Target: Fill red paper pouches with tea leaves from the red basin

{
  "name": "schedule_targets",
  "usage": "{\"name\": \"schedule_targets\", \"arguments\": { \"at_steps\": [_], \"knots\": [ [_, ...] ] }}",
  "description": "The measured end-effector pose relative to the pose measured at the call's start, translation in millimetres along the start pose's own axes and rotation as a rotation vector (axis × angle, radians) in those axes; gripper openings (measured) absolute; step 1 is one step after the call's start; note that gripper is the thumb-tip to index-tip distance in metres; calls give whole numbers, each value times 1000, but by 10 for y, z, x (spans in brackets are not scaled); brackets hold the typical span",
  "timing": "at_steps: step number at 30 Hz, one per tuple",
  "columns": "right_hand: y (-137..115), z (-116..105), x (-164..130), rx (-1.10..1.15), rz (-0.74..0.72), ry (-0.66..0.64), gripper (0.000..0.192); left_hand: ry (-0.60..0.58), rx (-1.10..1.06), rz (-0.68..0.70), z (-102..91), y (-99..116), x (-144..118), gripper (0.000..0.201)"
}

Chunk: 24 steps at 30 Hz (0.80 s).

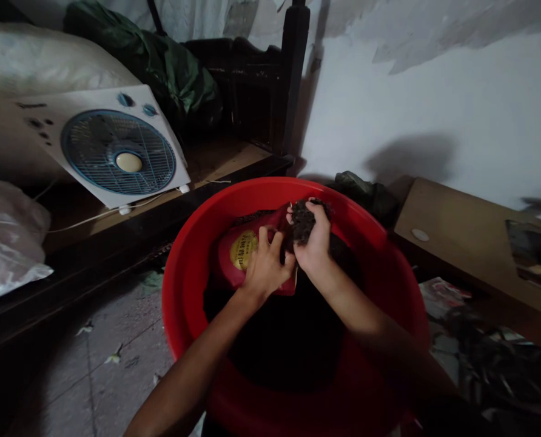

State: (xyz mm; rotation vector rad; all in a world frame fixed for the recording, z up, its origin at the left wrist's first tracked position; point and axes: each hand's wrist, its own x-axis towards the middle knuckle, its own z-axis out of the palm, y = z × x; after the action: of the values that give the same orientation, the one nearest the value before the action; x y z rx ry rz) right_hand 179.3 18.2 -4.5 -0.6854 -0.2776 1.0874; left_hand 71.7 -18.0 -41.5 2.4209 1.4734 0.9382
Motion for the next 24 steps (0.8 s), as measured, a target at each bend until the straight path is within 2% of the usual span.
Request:
{"name": "schedule_targets", "arguments": {
  "at_steps": [4, 7, 12, 15, 18, 20, 21, 22, 23, 24],
  "knots": [
    [160, -23, -30, -12, -19, -9, 19, 122, -53, 17, 4, -36, -8, 19],
    [185, -67, -30, -85, -92, -44, 22, 256, -92, 56, -7, -85, 0, 16],
    [197, -107, -69, -382, -195, -160, 25, 416, -126, 87, -20, -158, 21, 16],
    [192, -114, -47, -534, -324, -306, 18, 488, -145, 128, -47, -179, 37, 16],
    [128, -234, 147, -623, -544, -304, 15, 538, -169, 150, -114, -205, 67, 16],
    [60, -453, 365, -837, -693, -255, 20, 565, -190, 124, -179, -233, 95, 15],
    [30, -610, 477, -1025, -712, -231, 22, 581, -201, 100, -215, -251, 110, 15],
    [11, -792, 578, -1261, -668, -216, 24, 597, -212, 75, -250, -270, 126, 14],
    [5, -991, 659, -1532, -547, -203, 26, 616, -220, 51, -284, -289, 141, 14],
    [13, -1194, 713, -1786, -367, -188, 35, 638, -225, 31, -315, -308, 156, 14]
  ]
}}
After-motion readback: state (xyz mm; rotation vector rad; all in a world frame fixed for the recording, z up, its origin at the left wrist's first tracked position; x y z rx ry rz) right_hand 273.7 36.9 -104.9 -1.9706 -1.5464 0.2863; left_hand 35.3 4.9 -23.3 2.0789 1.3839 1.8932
